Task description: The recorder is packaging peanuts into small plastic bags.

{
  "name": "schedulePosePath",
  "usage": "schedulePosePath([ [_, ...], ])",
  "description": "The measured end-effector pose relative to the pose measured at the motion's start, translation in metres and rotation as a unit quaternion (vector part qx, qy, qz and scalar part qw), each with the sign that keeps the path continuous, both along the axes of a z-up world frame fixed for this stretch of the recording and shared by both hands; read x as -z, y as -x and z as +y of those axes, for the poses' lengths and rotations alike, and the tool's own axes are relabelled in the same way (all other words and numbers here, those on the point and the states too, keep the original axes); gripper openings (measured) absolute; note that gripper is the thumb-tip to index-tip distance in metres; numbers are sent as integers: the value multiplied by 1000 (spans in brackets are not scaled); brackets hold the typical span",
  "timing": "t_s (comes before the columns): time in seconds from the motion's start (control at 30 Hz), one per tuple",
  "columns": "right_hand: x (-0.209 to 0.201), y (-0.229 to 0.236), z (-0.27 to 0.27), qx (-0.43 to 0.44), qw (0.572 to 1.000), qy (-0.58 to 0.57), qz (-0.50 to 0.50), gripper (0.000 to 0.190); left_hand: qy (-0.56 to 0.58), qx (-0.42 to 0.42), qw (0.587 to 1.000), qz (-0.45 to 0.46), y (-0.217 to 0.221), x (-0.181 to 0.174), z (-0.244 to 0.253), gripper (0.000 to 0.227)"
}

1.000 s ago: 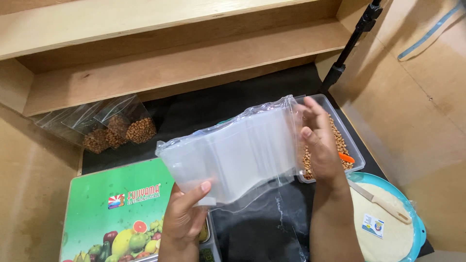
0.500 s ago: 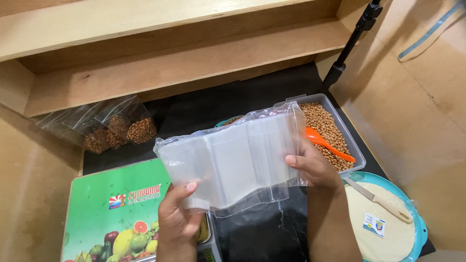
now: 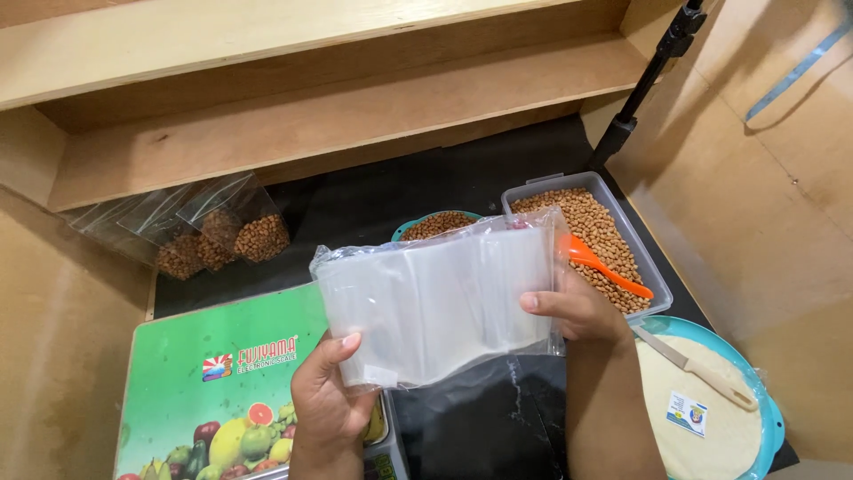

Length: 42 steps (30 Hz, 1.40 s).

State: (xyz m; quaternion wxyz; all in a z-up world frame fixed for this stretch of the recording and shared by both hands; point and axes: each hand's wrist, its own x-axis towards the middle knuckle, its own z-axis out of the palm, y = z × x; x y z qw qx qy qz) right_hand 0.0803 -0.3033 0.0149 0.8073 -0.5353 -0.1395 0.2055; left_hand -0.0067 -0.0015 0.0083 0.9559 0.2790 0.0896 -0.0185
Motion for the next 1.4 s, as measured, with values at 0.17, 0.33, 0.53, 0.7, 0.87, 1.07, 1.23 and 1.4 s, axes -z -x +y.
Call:
schedulePosePath([
  [0.17,-8,2,8,35,997,44,-45,65,-61,5,998,-24,3,-7,8,62],
  [0.33,-26,11,20,76,994,22,-80,58,-159,1,979,-130,20,-69,18,63],
  [0.53,-28,14,18,180,981,14,-76,60,-256,-178,935,-171,40,-52,45,58],
  [0.7,-39,27,12,272,949,-125,-101,61,-268,-179,936,-141,48,-44,21,36],
  [0.87,-53,58,-7,360,909,-134,-159,60,-290,-128,940,-129,55,-58,-15,36],
  [1.07,-67,90,-54,422,865,-183,-199,60,-316,-76,933,-156,48,-51,-55,33],
  [1.23,-46,110,-115,331,880,-308,-143,64,-297,-11,937,-187,29,-40,-99,32],
  [1.4,-21,127,-160,406,896,-172,-53,63,-333,48,925,-174,12,-37,-162,42],
])
